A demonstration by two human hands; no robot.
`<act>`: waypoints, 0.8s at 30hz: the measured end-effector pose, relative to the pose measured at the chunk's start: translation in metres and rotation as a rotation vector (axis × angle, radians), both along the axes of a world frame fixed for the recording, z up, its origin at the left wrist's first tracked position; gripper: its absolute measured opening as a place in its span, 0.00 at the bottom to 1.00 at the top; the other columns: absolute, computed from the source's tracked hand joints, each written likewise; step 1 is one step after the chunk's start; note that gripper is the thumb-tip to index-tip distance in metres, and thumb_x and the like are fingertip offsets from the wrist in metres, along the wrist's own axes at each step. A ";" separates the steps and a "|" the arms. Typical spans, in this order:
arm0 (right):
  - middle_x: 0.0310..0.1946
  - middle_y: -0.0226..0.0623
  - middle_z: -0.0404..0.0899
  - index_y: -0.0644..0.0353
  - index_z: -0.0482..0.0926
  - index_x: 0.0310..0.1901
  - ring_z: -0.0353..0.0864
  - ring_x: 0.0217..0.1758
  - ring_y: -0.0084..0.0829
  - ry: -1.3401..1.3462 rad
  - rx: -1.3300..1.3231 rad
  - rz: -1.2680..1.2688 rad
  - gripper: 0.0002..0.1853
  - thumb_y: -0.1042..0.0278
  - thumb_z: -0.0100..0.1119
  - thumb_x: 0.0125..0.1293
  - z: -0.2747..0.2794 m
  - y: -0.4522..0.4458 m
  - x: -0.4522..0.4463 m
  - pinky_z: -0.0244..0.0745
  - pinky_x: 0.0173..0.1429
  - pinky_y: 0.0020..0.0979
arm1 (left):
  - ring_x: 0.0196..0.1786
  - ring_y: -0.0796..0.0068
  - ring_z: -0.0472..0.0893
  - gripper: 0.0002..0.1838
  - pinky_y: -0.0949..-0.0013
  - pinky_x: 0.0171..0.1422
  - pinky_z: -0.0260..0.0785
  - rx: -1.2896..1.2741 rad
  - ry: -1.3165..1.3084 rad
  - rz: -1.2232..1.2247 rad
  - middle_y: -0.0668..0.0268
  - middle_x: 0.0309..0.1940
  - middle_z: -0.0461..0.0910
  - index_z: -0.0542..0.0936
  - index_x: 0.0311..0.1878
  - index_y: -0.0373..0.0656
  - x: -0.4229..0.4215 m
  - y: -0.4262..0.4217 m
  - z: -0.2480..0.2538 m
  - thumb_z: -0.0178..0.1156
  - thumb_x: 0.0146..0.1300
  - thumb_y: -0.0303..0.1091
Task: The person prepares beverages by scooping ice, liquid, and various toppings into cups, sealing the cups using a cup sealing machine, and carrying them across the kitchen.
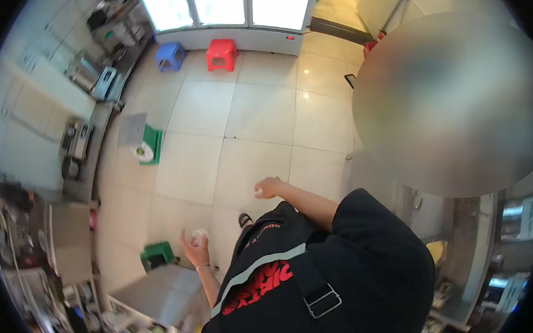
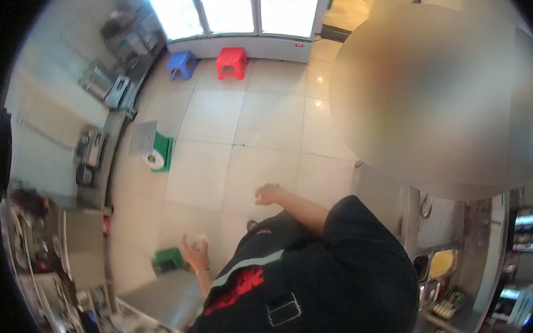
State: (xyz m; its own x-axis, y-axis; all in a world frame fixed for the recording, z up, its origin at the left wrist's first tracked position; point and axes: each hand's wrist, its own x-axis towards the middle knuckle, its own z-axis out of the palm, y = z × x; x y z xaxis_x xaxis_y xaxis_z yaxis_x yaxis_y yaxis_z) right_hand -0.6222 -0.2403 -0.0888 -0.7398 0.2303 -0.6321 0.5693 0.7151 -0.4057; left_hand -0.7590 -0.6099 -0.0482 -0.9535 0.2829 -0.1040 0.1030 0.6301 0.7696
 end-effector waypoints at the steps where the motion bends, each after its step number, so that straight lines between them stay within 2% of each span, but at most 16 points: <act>1: 0.66 0.32 0.80 0.37 0.78 0.66 0.70 0.75 0.46 -0.075 0.002 0.014 0.35 0.28 0.62 0.62 -0.019 -0.004 0.000 0.60 0.73 0.65 | 0.41 0.59 0.85 0.49 0.58 0.51 0.79 -0.083 -0.055 -0.072 0.50 0.46 0.85 0.65 0.77 0.52 -0.020 0.003 -0.003 0.77 0.51 0.43; 3: 0.66 0.33 0.79 0.34 0.76 0.69 0.71 0.74 0.47 -0.224 0.003 0.037 0.35 0.28 0.59 0.64 -0.025 -0.005 0.012 0.60 0.75 0.62 | 0.41 0.57 0.85 0.48 0.57 0.50 0.80 -0.129 -0.033 -0.223 0.50 0.46 0.86 0.66 0.76 0.52 -0.061 0.027 0.010 0.77 0.51 0.43; 5: 0.69 0.33 0.77 0.35 0.77 0.69 0.71 0.74 0.47 -0.247 -0.215 0.096 0.33 0.31 0.56 0.68 -0.161 -0.001 0.030 0.64 0.75 0.57 | 0.41 0.56 0.86 0.47 0.56 0.49 0.80 -0.177 -0.010 -0.367 0.51 0.45 0.86 0.67 0.75 0.52 -0.100 0.056 0.022 0.77 0.50 0.43; 7: 0.69 0.42 0.77 0.50 0.81 0.65 0.74 0.72 0.43 -0.170 -0.320 0.004 0.27 0.46 0.57 0.70 -0.191 0.007 0.031 0.68 0.72 0.44 | 0.40 0.54 0.87 0.46 0.57 0.46 0.81 -0.173 0.013 -0.504 0.51 0.44 0.86 0.68 0.73 0.50 -0.146 0.097 0.026 0.76 0.50 0.42; 8: 0.68 0.43 0.77 0.49 0.80 0.66 0.74 0.72 0.42 -0.106 -0.519 0.231 0.27 0.47 0.59 0.69 -0.236 0.029 0.024 0.68 0.72 0.43 | 0.40 0.54 0.87 0.46 0.57 0.46 0.81 -0.168 0.034 -0.540 0.51 0.44 0.86 0.68 0.73 0.50 -0.171 0.120 0.022 0.76 0.50 0.42; 11: 0.61 0.43 0.81 0.48 0.84 0.61 0.79 0.65 0.44 -0.140 -0.340 -0.126 0.23 0.50 0.62 0.67 -0.155 0.045 0.031 0.72 0.67 0.44 | 0.39 0.57 0.87 0.46 0.60 0.45 0.81 -0.039 0.161 -0.723 0.53 0.42 0.87 0.67 0.73 0.48 -0.212 0.213 0.007 0.77 0.50 0.40; 12: 0.58 0.43 0.83 0.48 0.85 0.59 0.80 0.62 0.44 -0.113 -0.311 -0.218 0.22 0.50 0.62 0.67 -0.134 0.057 0.030 0.73 0.65 0.44 | 0.38 0.59 0.87 0.46 0.61 0.45 0.82 -0.010 0.102 -0.683 0.54 0.41 0.87 0.67 0.73 0.47 -0.215 0.252 0.017 0.77 0.51 0.40; 13: 0.56 0.43 0.84 0.48 0.86 0.57 0.82 0.60 0.44 -0.069 -0.281 -0.299 0.21 0.51 0.63 0.66 -0.116 0.073 0.029 0.75 0.64 0.45 | 0.38 0.61 0.87 0.46 0.62 0.45 0.82 0.014 0.041 -0.631 0.54 0.41 0.86 0.67 0.73 0.46 -0.217 0.291 0.021 0.78 0.51 0.39; 16: 0.50 0.42 0.88 0.48 0.88 0.52 0.86 0.53 0.46 0.148 -0.135 -0.477 0.18 0.53 0.66 0.63 -0.075 0.133 0.027 0.79 0.58 0.45 | 0.38 0.64 0.87 0.47 0.62 0.45 0.81 0.054 0.052 -0.726 0.57 0.41 0.86 0.67 0.74 0.49 -0.209 0.403 0.013 0.79 0.50 0.39; 17: 0.47 0.44 0.88 0.49 0.90 0.48 0.87 0.50 0.47 0.263 -0.083 -0.650 0.17 0.51 0.67 0.62 -0.065 0.154 0.028 0.80 0.55 0.45 | 0.38 0.64 0.86 0.48 0.62 0.45 0.81 0.078 0.056 -0.769 0.56 0.41 0.86 0.67 0.74 0.50 -0.204 0.436 0.016 0.80 0.50 0.39; 19: 0.44 0.45 0.88 0.51 0.90 0.45 0.86 0.49 0.47 0.404 -0.048 -0.814 0.20 0.44 0.66 0.62 -0.102 0.211 0.042 0.80 0.55 0.44 | 0.38 0.64 0.86 0.48 0.61 0.46 0.81 0.123 0.164 -0.848 0.56 0.42 0.86 0.66 0.74 0.51 -0.189 0.501 0.027 0.80 0.50 0.39; 20: 0.43 0.44 0.88 0.53 0.90 0.43 0.87 0.49 0.46 0.346 0.023 -0.847 0.25 0.37 0.67 0.60 -0.090 0.241 0.047 0.80 0.55 0.44 | 0.38 0.63 0.87 0.48 0.61 0.46 0.81 0.133 0.116 -0.811 0.56 0.43 0.86 0.67 0.74 0.52 -0.183 0.529 0.034 0.80 0.49 0.40; 21: 0.42 0.42 0.89 0.53 0.90 0.42 0.87 0.48 0.44 0.315 0.010 -0.893 0.29 0.31 0.69 0.56 -0.100 0.270 0.054 0.81 0.55 0.42 | 0.39 0.63 0.87 0.48 0.61 0.47 0.81 0.154 0.070 -0.777 0.56 0.43 0.86 0.67 0.74 0.52 -0.180 0.555 0.038 0.81 0.49 0.40; 22: 0.40 0.41 0.89 0.52 0.90 0.40 0.88 0.47 0.42 0.315 0.069 -0.861 0.30 0.30 0.70 0.54 -0.103 0.299 0.057 0.82 0.54 0.40 | 0.39 0.63 0.87 0.49 0.62 0.46 0.81 0.146 0.126 -0.768 0.56 0.44 0.86 0.67 0.74 0.53 -0.183 0.580 0.039 0.81 0.49 0.41; 24: 0.39 0.40 0.89 0.52 0.89 0.43 0.89 0.45 0.38 0.329 -0.007 -0.974 0.21 0.42 0.69 0.59 -0.100 0.355 0.066 0.82 0.54 0.38 | 0.38 0.63 0.86 0.49 0.62 0.46 0.81 0.094 0.164 -0.757 0.56 0.43 0.86 0.67 0.75 0.54 -0.204 0.621 0.045 0.81 0.49 0.41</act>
State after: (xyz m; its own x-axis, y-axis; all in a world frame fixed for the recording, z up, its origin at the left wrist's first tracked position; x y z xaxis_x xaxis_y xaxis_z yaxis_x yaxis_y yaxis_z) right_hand -0.5560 0.1144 -0.1889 -0.3708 0.8201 -0.4358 0.7611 -0.0005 -0.6486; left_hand -0.9634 0.0113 -0.0031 -0.4983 0.8635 0.0781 0.5963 0.2759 0.7538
